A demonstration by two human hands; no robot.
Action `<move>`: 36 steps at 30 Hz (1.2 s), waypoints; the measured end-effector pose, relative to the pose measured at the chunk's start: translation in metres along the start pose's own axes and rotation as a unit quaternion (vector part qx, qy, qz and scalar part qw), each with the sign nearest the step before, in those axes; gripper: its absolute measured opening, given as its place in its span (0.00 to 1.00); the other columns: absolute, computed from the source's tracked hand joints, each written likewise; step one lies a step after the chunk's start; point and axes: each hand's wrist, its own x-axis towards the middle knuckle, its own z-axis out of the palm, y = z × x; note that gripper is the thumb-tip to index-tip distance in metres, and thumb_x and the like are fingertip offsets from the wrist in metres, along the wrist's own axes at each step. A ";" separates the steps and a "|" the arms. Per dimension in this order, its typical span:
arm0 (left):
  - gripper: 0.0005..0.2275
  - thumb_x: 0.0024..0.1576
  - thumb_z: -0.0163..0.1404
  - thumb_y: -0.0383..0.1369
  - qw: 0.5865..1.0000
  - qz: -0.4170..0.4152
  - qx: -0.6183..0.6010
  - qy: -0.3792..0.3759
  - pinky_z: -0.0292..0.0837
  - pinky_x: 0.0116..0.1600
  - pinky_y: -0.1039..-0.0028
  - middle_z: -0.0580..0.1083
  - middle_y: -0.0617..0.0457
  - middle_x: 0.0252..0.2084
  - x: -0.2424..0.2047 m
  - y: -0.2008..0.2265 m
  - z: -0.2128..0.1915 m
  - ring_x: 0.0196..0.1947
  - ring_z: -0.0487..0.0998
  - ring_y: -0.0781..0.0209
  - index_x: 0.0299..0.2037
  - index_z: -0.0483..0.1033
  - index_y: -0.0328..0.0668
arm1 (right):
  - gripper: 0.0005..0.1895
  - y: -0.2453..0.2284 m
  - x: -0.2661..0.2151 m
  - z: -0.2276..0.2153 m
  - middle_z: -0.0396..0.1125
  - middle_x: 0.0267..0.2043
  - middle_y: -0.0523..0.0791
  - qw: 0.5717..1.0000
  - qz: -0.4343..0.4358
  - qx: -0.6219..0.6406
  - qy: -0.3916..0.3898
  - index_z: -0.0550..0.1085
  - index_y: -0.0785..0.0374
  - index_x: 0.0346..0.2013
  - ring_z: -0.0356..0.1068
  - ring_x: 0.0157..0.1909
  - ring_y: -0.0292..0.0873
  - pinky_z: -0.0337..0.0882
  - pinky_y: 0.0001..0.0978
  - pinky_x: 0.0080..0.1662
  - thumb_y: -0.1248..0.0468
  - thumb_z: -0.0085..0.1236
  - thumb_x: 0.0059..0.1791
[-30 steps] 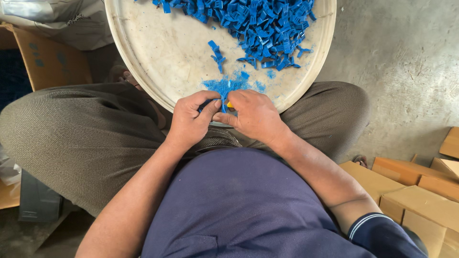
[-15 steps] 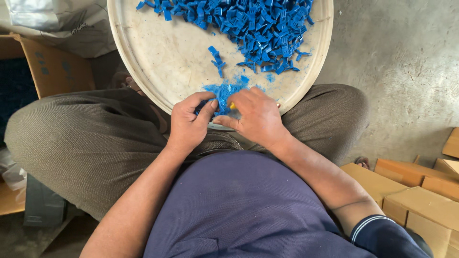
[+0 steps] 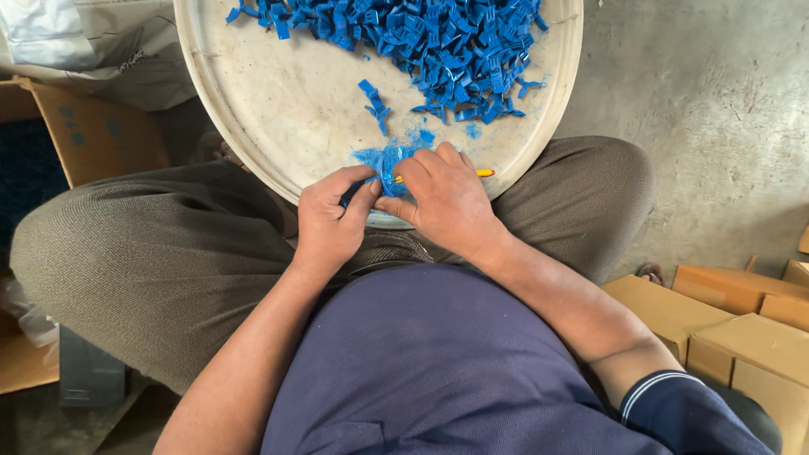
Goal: The person sits on the floor and uses a small yellow knife to cut blue plastic strips into smaller pieces. The cut pieces fall into a white basin placed on their lap.
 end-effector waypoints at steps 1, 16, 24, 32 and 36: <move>0.04 0.59 0.56 0.25 1.000 -0.005 0.006 -0.002 0.72 0.37 0.76 0.78 0.49 0.31 0.001 0.000 0.000 0.29 0.75 0.67 0.42 0.80 0.34 | 0.21 0.000 0.001 0.000 0.64 0.38 0.45 1.000 -0.001 0.000 -0.002 0.74 0.60 0.40 0.63 0.44 0.52 0.66 0.45 0.45 0.49 0.68 0.46; 0.04 0.60 0.55 0.24 1.000 0.026 0.016 -0.003 0.73 0.38 0.75 0.80 0.47 0.34 0.001 -0.002 -0.001 0.31 0.80 0.65 0.42 0.79 0.34 | 0.18 0.002 0.001 0.004 0.64 0.33 0.44 0.999 -0.028 -0.015 -0.021 0.71 0.58 0.33 0.63 0.41 0.51 0.64 0.46 0.42 0.50 0.68 0.46; 0.04 0.60 0.55 0.24 1.000 0.019 0.016 -0.001 0.73 0.38 0.75 0.79 0.47 0.33 0.001 -0.001 -0.001 0.30 0.78 0.65 0.43 0.79 0.33 | 0.18 0.001 0.002 0.004 0.64 0.29 0.42 0.999 -0.029 -0.029 -0.005 0.71 0.56 0.29 0.63 0.39 0.50 0.62 0.45 0.41 0.50 0.69 0.45; 0.06 0.63 0.54 0.26 0.994 -0.038 -0.102 -0.016 0.72 0.38 0.81 0.78 0.55 0.33 -0.001 -0.006 -0.001 0.32 0.75 0.73 0.46 0.79 0.33 | 0.20 0.001 0.004 -0.004 0.66 0.30 0.43 0.998 -0.032 -0.018 0.051 0.74 0.59 0.28 0.63 0.36 0.51 0.64 0.44 0.40 0.47 0.71 0.43; 0.06 0.64 0.53 0.27 0.989 -0.044 -0.142 -0.018 0.71 0.38 0.81 0.78 0.57 0.33 -0.001 -0.010 -0.002 0.32 0.74 0.74 0.47 0.79 0.33 | 0.21 -0.001 0.007 -0.016 0.68 0.33 0.44 0.998 -0.032 0.030 0.038 0.77 0.61 0.35 0.65 0.38 0.52 0.66 0.44 0.42 0.48 0.71 0.44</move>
